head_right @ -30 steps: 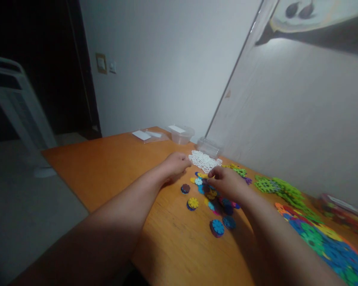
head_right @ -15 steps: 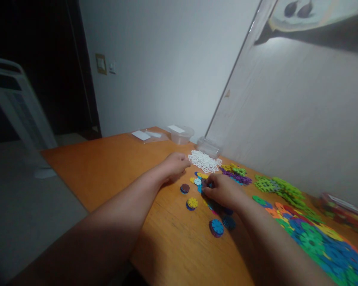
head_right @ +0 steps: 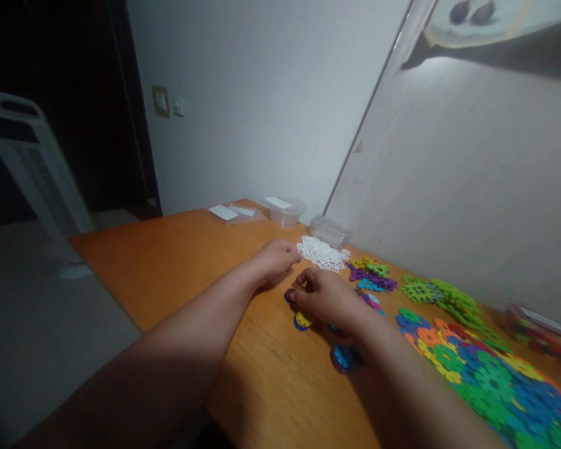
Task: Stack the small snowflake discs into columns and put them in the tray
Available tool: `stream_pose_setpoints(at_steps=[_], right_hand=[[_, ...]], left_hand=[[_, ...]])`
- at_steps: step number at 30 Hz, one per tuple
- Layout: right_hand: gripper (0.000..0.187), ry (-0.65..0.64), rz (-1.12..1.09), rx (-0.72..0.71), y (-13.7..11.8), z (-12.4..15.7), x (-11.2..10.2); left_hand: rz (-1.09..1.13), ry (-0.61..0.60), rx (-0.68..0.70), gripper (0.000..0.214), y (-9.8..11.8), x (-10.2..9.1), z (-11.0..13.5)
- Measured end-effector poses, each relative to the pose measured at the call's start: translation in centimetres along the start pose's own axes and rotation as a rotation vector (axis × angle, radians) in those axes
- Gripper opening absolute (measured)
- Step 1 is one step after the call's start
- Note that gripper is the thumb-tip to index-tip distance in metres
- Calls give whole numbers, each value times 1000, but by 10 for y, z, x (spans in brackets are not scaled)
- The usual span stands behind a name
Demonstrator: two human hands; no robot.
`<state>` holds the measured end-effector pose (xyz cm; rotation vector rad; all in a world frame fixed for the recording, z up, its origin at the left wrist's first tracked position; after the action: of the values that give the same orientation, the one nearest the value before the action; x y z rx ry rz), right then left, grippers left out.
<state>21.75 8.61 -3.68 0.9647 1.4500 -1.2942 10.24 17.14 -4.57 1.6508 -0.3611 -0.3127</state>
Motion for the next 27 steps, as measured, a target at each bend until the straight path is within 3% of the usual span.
stream_pose_setpoints(at_steps=[5, 10, 19, 27], right_hand=[[17, 68, 92, 76, 30, 6, -23], [20, -12, 212, 133, 46, 16, -26], [22, -22, 345, 159, 43, 17, -18], [23, 9, 103, 33, 12, 12, -16]], left_hand=[[-38, 18, -2, 19, 4, -1, 3], [-34, 10, 1, 19, 3, -1, 3], [-9, 10, 1, 21, 0, -1, 2], [-15, 1, 20, 19, 1, 0, 1]])
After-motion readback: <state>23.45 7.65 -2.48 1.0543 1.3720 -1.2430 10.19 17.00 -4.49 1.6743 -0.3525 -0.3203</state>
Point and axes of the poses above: each hand's wrist, its own z-axis away from the middle knuckle, its own x-axis out of the palm, y = z × x, the point moved 5 cm from there along -z, towards the middle knuckle, and after that the axes turned 14 degrees about z, right-handed, at the moved point
